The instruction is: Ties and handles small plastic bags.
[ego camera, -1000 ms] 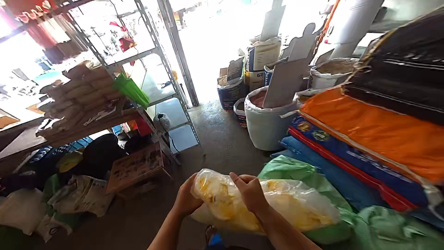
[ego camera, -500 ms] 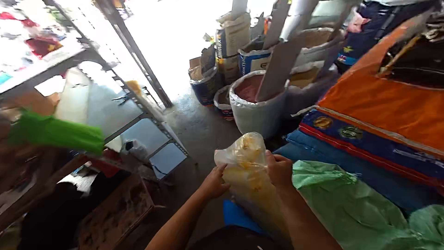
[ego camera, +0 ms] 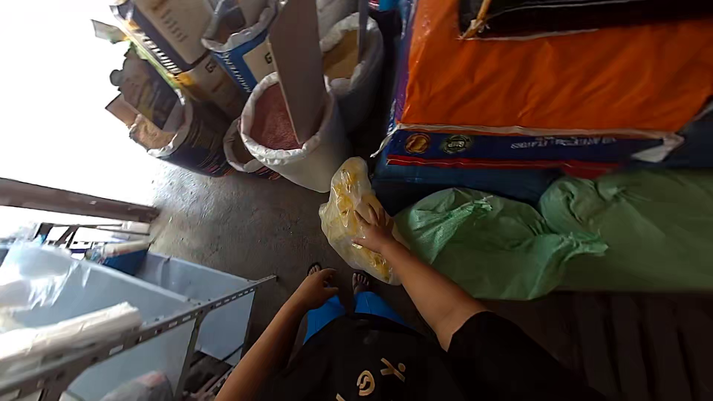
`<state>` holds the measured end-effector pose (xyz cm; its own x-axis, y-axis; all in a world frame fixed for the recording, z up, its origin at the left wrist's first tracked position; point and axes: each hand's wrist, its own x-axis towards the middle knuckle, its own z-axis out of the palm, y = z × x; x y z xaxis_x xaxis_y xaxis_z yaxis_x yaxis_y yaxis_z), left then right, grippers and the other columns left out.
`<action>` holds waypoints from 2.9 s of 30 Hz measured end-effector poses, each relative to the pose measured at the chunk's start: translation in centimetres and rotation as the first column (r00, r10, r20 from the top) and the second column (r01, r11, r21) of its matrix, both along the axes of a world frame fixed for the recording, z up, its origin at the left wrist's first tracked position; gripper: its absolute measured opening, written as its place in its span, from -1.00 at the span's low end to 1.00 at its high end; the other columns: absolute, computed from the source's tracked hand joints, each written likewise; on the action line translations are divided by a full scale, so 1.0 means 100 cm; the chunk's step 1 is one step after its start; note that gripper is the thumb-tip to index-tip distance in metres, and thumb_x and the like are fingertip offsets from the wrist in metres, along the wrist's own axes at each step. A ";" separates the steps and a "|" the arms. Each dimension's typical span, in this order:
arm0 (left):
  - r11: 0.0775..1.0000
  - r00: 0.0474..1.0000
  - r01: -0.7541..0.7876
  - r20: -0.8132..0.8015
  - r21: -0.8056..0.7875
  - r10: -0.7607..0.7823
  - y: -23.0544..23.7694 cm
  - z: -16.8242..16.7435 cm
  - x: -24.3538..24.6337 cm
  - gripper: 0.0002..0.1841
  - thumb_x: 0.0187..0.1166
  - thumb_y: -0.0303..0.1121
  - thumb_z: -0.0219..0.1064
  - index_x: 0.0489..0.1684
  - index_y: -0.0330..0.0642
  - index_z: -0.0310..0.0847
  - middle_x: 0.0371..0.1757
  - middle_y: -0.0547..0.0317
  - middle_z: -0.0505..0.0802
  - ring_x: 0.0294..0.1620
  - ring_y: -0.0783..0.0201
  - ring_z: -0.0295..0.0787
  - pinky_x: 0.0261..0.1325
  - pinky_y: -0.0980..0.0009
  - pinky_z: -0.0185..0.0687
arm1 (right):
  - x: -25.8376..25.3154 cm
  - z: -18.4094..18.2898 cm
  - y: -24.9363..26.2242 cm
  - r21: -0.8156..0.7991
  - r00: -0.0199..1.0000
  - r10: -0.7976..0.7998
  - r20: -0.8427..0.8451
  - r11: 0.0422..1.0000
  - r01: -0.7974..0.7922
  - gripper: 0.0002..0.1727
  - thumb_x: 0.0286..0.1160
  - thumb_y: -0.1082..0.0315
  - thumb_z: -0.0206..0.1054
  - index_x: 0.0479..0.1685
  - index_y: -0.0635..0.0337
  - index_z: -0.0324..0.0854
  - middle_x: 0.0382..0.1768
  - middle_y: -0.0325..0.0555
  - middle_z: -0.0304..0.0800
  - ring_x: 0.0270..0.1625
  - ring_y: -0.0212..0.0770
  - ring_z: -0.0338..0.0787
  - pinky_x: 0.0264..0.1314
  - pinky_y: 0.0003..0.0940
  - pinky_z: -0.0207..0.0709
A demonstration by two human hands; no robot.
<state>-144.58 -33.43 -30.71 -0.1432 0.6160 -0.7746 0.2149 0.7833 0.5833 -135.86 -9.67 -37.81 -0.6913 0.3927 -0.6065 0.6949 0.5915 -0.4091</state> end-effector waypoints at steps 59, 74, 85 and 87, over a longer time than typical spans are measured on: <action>0.823 0.861 0.508 0.131 -0.253 -0.491 0.113 -0.090 -0.207 -0.58 0.57 -0.43 0.45 0.39 -0.31 0.58 0.18 -0.22 0.82 -0.02 0.04 0.85 0.17 0.08 0.73 | -0.092 -0.042 -0.111 0.039 0.936 -0.285 -0.208 0.954 0.299 -0.70 0.43 0.61 0.35 -0.09 0.01 0.89 0.12 -0.23 0.92 0.69 0.07 0.46 0.74 0.64 -0.49; 0.931 0.821 0.323 -0.439 -0.168 -0.364 0.104 -0.084 -0.200 -0.73 0.49 -0.25 0.41 -0.01 -0.21 0.82 -0.03 -0.18 0.89 0.11 -0.21 0.83 0.12 -0.32 0.66 | -0.095 -0.053 -0.107 0.105 0.863 -0.292 -0.412 0.926 0.364 -0.76 0.31 0.58 0.37 -0.28 0.05 0.89 -0.31 -0.11 0.85 -0.04 0.04 0.83 0.68 0.55 -0.08; 0.872 0.929 0.337 -0.027 -0.355 -0.370 0.113 -0.086 -0.220 -0.55 0.80 -0.09 0.09 -0.01 -0.32 0.77 -0.12 -0.01 0.87 -0.16 0.19 0.76 0.01 0.14 0.62 | -0.099 -0.044 -0.108 0.033 0.909 -0.169 -0.380 0.980 0.196 -0.66 0.35 0.23 0.41 0.08 -0.29 0.92 -0.25 -0.21 0.81 0.01 0.00 0.75 0.61 0.62 -0.15; 0.752 0.758 0.571 -0.140 -0.329 -0.637 0.113 -0.098 -0.214 -0.36 0.65 0.17 0.29 -0.21 -0.42 0.78 -0.08 -0.28 0.86 0.08 -0.19 0.82 0.21 -0.28 0.63 | -0.100 -0.047 -0.110 0.009 0.901 -0.156 -0.404 0.985 0.174 -0.75 0.37 0.20 0.44 -0.05 -0.25 0.95 -0.24 -0.24 0.82 0.03 -0.01 0.74 0.62 0.61 -0.15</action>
<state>-165.96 -22.11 -40.51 -0.0008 0.4231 -0.9061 0.7942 0.5509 0.2566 -145.84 -20.65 -42.50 -0.7953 0.5420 -0.2716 0.5670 0.5063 -0.6497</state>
